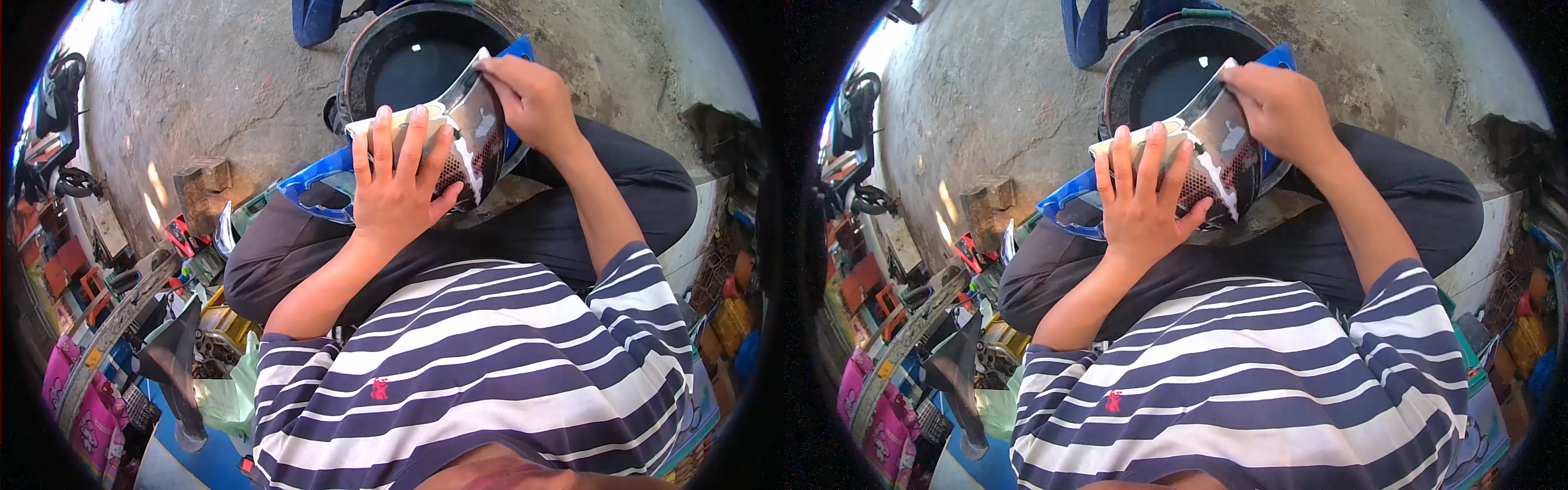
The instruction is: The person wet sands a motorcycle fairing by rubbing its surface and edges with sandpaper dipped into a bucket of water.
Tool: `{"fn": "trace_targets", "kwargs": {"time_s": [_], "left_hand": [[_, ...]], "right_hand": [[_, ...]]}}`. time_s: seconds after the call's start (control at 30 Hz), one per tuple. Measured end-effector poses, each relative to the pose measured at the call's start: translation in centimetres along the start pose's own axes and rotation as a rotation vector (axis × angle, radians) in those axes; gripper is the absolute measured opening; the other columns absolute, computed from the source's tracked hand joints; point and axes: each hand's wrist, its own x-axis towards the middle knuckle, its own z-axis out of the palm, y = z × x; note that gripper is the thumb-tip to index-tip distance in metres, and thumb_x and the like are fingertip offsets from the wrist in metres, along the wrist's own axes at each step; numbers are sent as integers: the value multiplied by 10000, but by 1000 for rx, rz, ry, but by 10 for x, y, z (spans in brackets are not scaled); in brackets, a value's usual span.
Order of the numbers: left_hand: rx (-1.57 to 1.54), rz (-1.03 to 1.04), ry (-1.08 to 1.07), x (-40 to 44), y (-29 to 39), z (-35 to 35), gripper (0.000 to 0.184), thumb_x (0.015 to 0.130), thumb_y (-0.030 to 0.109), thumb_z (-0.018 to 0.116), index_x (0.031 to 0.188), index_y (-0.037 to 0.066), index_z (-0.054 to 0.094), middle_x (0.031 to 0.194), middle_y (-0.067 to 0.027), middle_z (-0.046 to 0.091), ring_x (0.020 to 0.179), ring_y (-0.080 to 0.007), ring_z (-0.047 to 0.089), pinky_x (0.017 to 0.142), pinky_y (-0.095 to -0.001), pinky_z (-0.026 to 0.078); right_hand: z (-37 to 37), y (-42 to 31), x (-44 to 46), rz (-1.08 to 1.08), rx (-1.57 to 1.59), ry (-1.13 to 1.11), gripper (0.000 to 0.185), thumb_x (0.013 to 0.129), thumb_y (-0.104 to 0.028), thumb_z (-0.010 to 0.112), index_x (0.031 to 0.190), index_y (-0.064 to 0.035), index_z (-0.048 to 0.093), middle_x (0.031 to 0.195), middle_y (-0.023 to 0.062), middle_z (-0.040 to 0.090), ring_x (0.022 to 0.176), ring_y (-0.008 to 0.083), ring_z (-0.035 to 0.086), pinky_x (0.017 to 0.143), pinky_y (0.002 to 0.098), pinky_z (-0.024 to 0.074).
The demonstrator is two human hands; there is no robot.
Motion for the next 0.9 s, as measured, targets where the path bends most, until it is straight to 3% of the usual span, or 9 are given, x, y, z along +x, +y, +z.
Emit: {"fn": "trace_targets", "kwargs": {"time_s": [0.17, 0.27, 0.4, 0.53, 0.67, 0.8, 0.9], "left_hand": [[3, 9, -12, 0, 0, -1, 784, 874, 594, 768, 1556, 241, 608, 1700, -138, 440, 1534, -516, 407, 1246, -670, 252], [12, 4, 0, 2, -2, 0, 788, 868, 590, 773, 1556, 242, 609, 1703, -135, 436, 1534, -513, 408, 1242, -673, 257], [-3, 6, -5, 2, -1, 0, 792, 858, 585, 782, 1553, 245, 613, 1703, -130, 437, 1532, -511, 409, 1238, -675, 262], [1, 0, -3, 1, 0, 0, 800, 852, 579, 787, 1557, 247, 609, 1704, -132, 436, 1533, -513, 405, 1238, -674, 262], [1, 4, -17, -1, 0, -2, 803, 856, 581, 786, 1564, 248, 601, 1705, -135, 433, 1538, -511, 399, 1239, -674, 261], [3, 5, 1, -1, -1, 1, 793, 868, 590, 776, 1563, 250, 601, 1702, -140, 434, 1541, -510, 395, 1239, -676, 261], [3, 9, -20, 2, -2, -3, 786, 877, 598, 767, 1563, 252, 601, 1698, -143, 436, 1541, -512, 394, 1240, -678, 260]], "right_hand": [[7, 17, 8, 20, 90, 153, 181, 975, -109, 715, 1135, -110, 801, 1046, 113, 799, 937, 363, 764, 793, 421, 603], [3, -6, -2, -146, -43, 49, 169, 987, -137, 720, 1129, -94, 803, 1048, 127, 803, 939, 367, 770, 794, 421, 609], [4, 17, 9, 43, 48, 157, 180, 946, -105, 742, 1117, -107, 800, 1029, 109, 802, 925, 358, 767, 790, 429, 604], [0, -13, -2, -97, 2, 27, 160, 990, -132, 707, 1115, -85, 797, 1032, 130, 799, 927, 372, 766, 784, 434, 609], [5, 21, 11, 53, 75, 128, 182, 978, -105, 718, 1142, -82, 794, 1026, 147, 793, 931, 385, 761, 790, 436, 609], [-1, -3, 3, -59, 6, 2, 189, 984, -127, 714, 1149, -91, 797, 1043, 145, 794, 938, 373, 764, 794, 423, 607], [1, 16, 14, 47, 59, 106, 193, 965, -120, 730, 1144, -103, 801, 1021, 133, 795, 925, 371, 764, 792, 432, 605]]}}
